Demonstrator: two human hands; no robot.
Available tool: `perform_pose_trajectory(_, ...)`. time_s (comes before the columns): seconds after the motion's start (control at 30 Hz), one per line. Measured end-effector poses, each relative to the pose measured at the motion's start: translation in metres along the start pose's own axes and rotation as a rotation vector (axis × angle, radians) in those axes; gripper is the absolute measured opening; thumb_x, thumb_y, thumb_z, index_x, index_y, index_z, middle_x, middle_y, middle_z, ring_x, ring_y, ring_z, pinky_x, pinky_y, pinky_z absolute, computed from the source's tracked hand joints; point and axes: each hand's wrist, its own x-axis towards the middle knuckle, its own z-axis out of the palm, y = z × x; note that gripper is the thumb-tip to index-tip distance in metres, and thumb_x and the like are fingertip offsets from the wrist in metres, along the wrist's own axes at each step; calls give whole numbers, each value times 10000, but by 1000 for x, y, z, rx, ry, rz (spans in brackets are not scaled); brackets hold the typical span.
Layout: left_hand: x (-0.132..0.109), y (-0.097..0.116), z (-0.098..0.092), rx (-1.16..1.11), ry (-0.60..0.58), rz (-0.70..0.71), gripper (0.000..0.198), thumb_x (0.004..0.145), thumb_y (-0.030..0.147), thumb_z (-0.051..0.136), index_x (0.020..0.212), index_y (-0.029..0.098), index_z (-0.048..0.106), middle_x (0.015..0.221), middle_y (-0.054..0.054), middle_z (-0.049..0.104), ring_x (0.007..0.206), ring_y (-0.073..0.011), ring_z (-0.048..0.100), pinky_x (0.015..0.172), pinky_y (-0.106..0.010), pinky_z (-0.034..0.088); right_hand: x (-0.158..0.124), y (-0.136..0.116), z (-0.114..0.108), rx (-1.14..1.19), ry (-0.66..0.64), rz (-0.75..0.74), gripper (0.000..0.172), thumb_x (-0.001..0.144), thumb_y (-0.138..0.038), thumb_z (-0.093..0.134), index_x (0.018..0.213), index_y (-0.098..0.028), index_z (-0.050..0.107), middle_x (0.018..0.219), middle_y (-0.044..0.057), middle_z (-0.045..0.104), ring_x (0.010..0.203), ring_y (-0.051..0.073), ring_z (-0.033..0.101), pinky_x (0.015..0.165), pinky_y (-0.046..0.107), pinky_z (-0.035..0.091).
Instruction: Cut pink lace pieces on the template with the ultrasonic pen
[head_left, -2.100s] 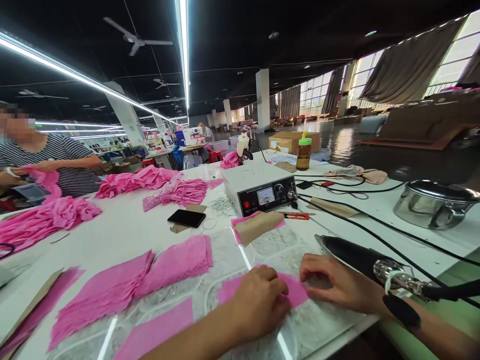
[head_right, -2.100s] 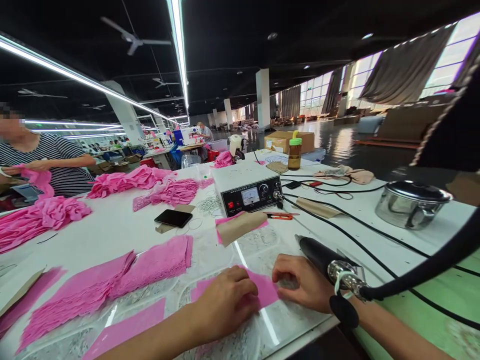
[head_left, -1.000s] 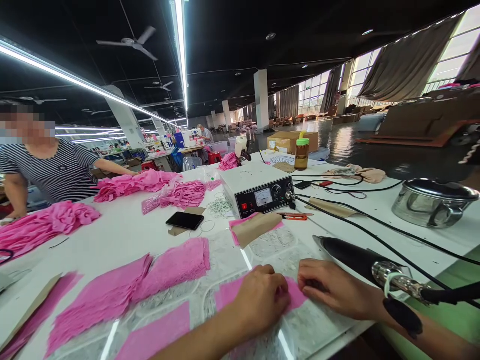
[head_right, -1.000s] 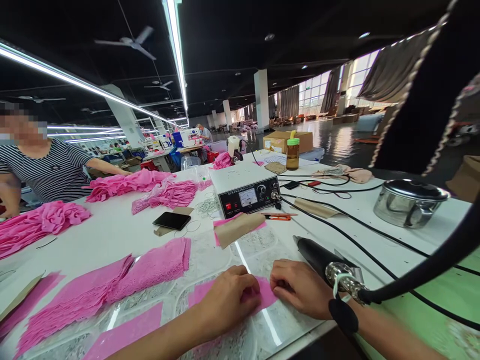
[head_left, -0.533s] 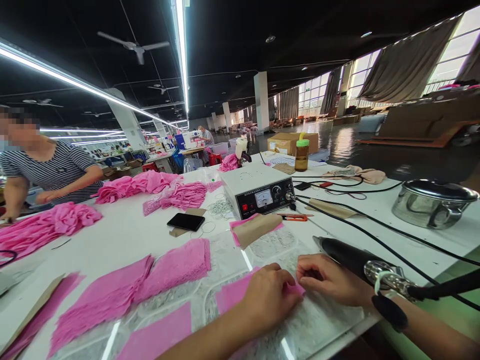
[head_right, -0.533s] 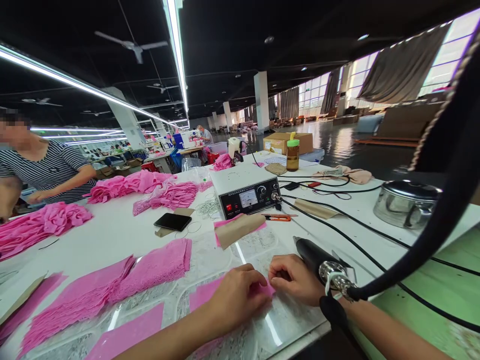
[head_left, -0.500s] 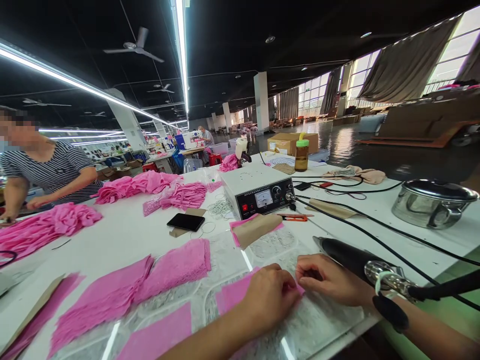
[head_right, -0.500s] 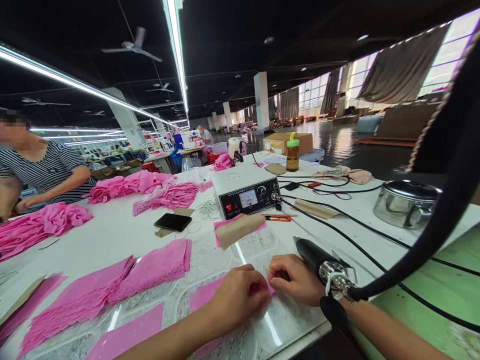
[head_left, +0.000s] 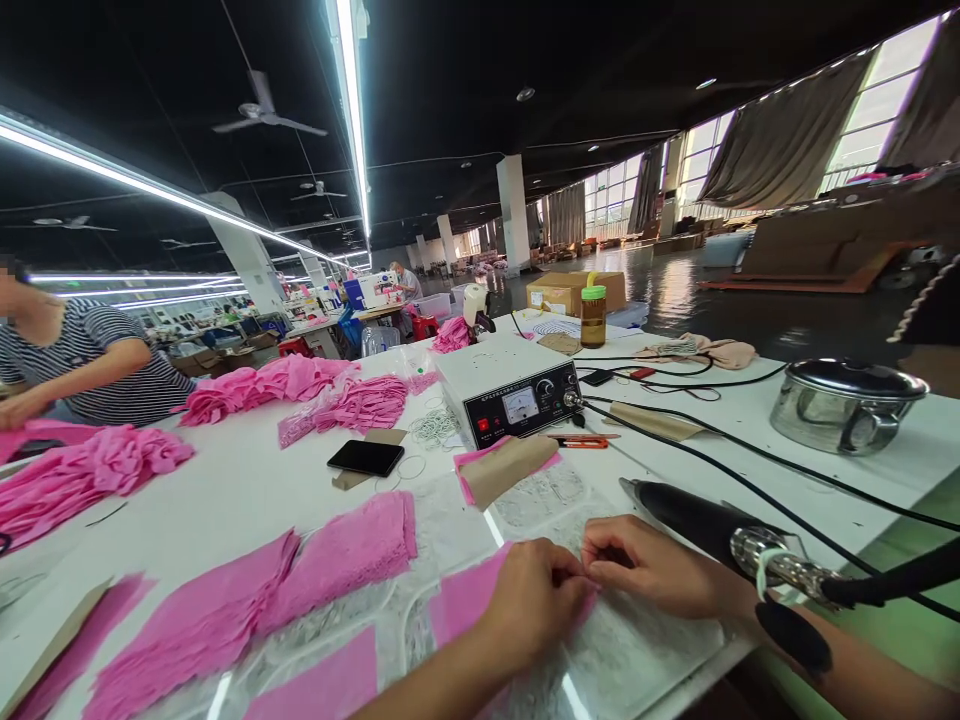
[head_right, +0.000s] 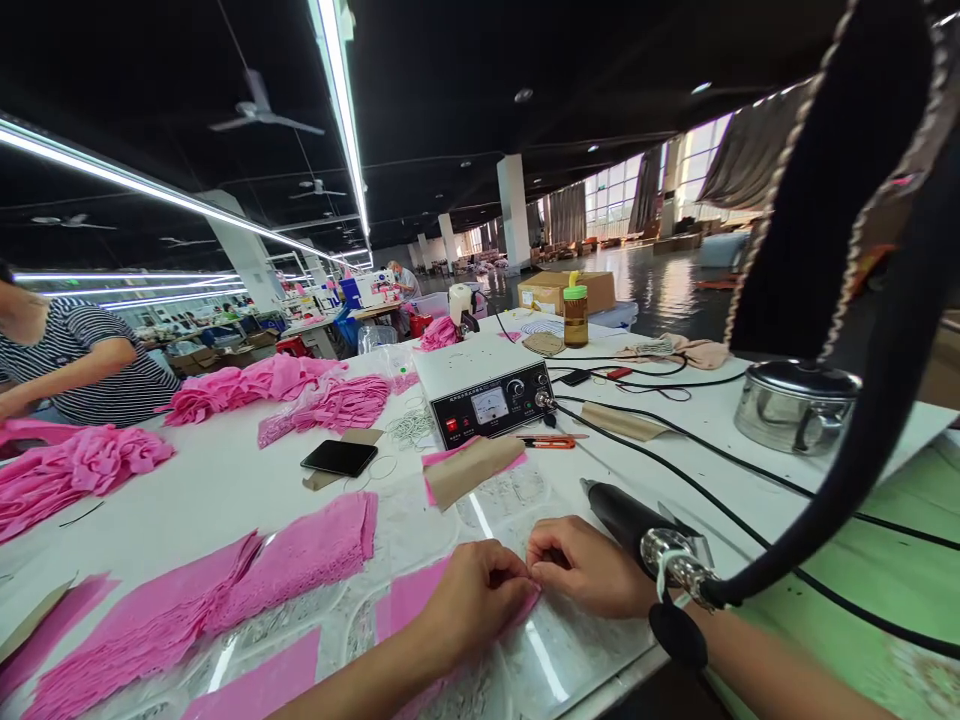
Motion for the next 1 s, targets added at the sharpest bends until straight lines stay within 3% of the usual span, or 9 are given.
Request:
perform_pose_trajectory(0.17,-1,-1,0,-45,9,22,241,706,111,480,476,147,544,470,46,392,528,-100,387,531,-217,302,-4,3,1,1,72,10,233,817,-331,484,659,-181,567,688,25,581,665,164,505,602,277,381)
perform_pose_trajectory(0.3,-2,-3,0,-68,29,32,249,696,117,465,454,160,428,471,51,327,525,-94,342,520,-222,276,-12,6,3,2,79,31,190,779,-280,530,678,-171,647,701,29,610,653,160,521,596,273,392)
perform_pose_trajectory(0.6,-3,-2,0,-66,42,25,233,696,104,471,471,158,500,518,43,397,563,-106,416,570,-226,321,-10,4,11,-8,110,55,147,740,-256,569,647,-173,646,678,18,598,622,145,506,566,256,377)
perform_pose_trajectory(0.83,-4,1,0,-90,20,48,254,689,78,447,451,164,432,447,58,275,496,-91,320,519,-231,265,-10,8,17,-4,137,49,118,729,-222,549,632,-173,594,643,3,548,595,133,477,551,251,355)
perform_pose_trajectory(1.0,-4,2,0,-96,29,51,249,687,74,454,455,160,429,448,60,288,506,-87,312,525,-227,267,-13,5,17,10,132,63,121,735,-258,559,668,-174,613,646,5,542,601,138,478,551,254,360)
